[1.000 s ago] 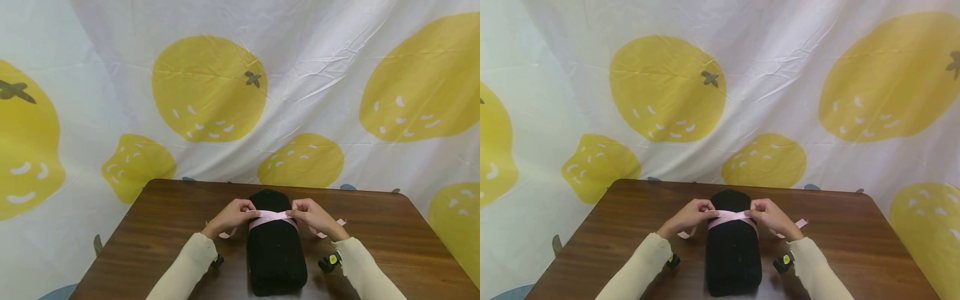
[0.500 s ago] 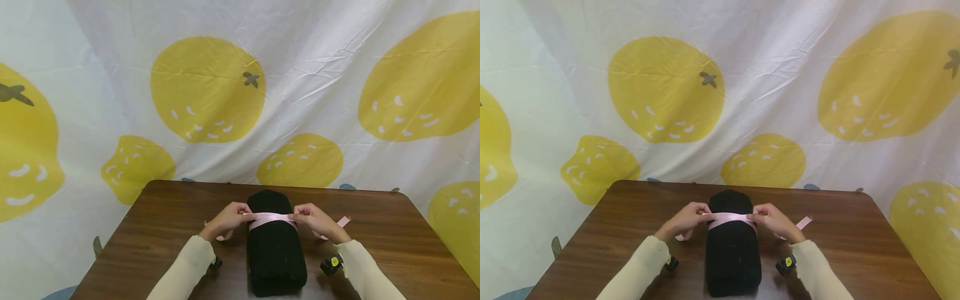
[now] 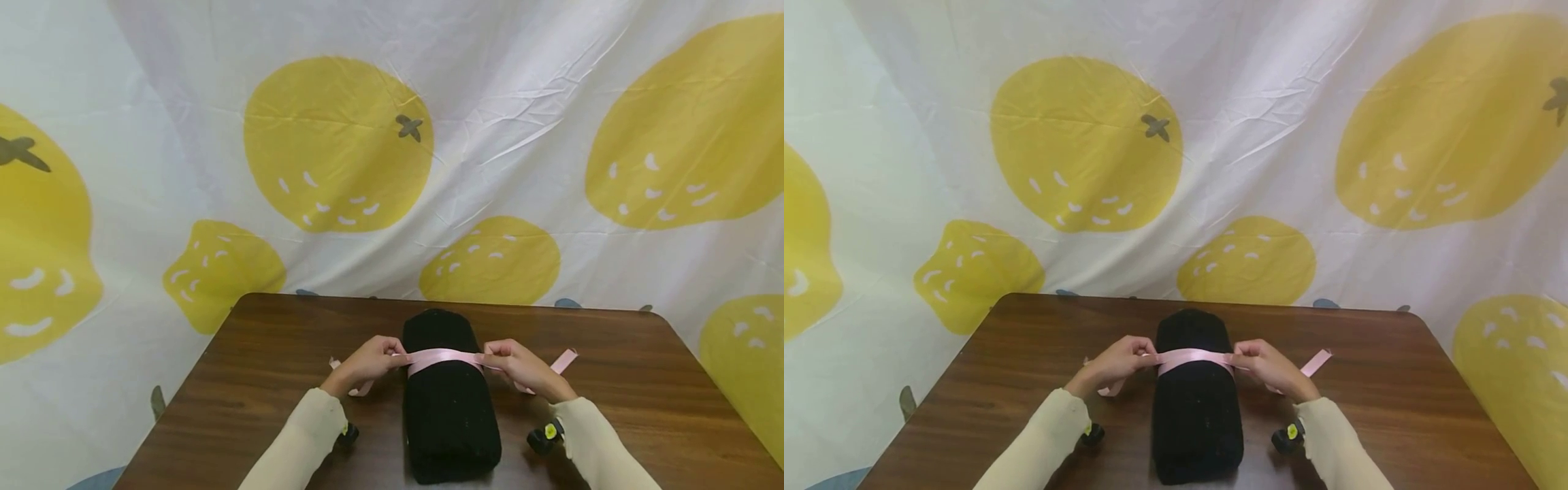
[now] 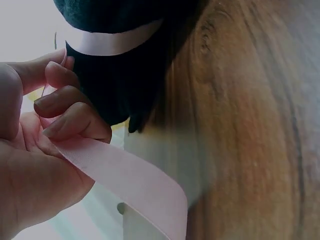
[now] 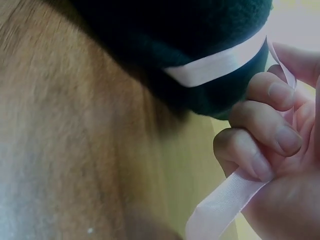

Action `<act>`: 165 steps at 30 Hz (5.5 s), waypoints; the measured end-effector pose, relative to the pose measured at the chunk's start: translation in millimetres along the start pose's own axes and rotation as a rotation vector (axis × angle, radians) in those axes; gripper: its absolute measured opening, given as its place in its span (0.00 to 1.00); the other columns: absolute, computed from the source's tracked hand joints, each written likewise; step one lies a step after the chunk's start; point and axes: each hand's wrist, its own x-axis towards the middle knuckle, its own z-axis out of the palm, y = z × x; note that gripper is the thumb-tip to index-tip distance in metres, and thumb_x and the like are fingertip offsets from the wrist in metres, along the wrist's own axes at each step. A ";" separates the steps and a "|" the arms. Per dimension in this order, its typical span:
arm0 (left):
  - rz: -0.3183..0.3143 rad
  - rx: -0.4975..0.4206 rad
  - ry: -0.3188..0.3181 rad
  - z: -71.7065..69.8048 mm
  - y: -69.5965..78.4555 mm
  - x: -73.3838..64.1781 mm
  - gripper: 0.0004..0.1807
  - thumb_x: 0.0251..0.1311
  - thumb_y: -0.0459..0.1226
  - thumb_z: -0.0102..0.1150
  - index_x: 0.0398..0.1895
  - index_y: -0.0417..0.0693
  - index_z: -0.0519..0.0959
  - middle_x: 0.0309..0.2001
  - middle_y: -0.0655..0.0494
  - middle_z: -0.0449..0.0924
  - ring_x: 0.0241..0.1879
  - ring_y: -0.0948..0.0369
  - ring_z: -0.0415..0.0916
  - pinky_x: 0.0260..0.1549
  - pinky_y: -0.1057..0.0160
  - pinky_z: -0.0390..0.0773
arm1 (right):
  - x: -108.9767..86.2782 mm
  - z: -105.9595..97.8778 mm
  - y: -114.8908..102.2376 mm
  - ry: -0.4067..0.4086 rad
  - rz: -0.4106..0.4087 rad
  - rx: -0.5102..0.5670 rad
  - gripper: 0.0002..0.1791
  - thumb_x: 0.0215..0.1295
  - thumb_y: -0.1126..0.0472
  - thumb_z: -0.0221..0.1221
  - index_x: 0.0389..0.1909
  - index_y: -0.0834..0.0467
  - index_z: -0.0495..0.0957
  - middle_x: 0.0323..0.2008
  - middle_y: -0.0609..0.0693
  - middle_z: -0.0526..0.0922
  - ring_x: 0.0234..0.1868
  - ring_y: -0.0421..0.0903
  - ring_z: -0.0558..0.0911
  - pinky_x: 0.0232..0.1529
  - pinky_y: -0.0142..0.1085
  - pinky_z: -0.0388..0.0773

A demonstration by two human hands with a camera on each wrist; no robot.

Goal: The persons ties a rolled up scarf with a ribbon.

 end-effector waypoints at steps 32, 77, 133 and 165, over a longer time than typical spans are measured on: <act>-0.064 -0.141 -0.092 -1.6 -21.8 -7.4 0.13 0.68 0.36 0.58 0.35 0.31 0.77 0.27 0.56 0.72 0.29 0.58 0.66 0.29 0.65 0.65 | -6.5 -4.0 31.1 -0.112 -0.158 0.072 0.18 0.77 0.60 0.48 0.28 0.70 0.64 0.20 0.66 0.58 0.19 0.60 0.57 0.17 0.39 0.59; 0.089 0.220 0.118 -4.3 6.6 -14.3 0.07 0.63 0.39 0.64 0.35 0.49 0.89 0.31 0.59 0.85 0.27 0.65 0.71 0.28 0.66 0.74 | -9.1 -12.2 0.9 0.024 -0.058 -0.105 0.13 0.71 0.59 0.59 0.45 0.66 0.81 0.28 0.72 0.76 0.15 0.48 0.67 0.16 0.31 0.66; -0.042 -0.932 0.453 44.3 38.0 -1.3 0.07 0.77 0.33 0.39 0.49 0.36 0.65 0.48 0.35 0.81 0.41 0.55 0.85 0.47 0.56 0.82 | -3.8 46.2 -63.4 0.550 0.047 0.539 0.09 0.67 0.72 0.58 0.43 0.65 0.67 0.31 0.51 0.83 0.32 0.46 0.88 0.40 0.40 0.84; 0.040 -0.669 0.538 54.7 57.0 12.8 0.10 0.63 0.35 0.64 0.41 0.35 0.80 0.32 0.48 0.86 0.36 0.51 0.85 0.29 0.71 0.80 | 23.5 76.6 -74.0 0.674 0.054 0.296 0.16 0.62 0.67 0.65 0.41 0.62 0.66 0.32 0.47 0.88 0.28 0.35 0.79 0.27 0.28 0.73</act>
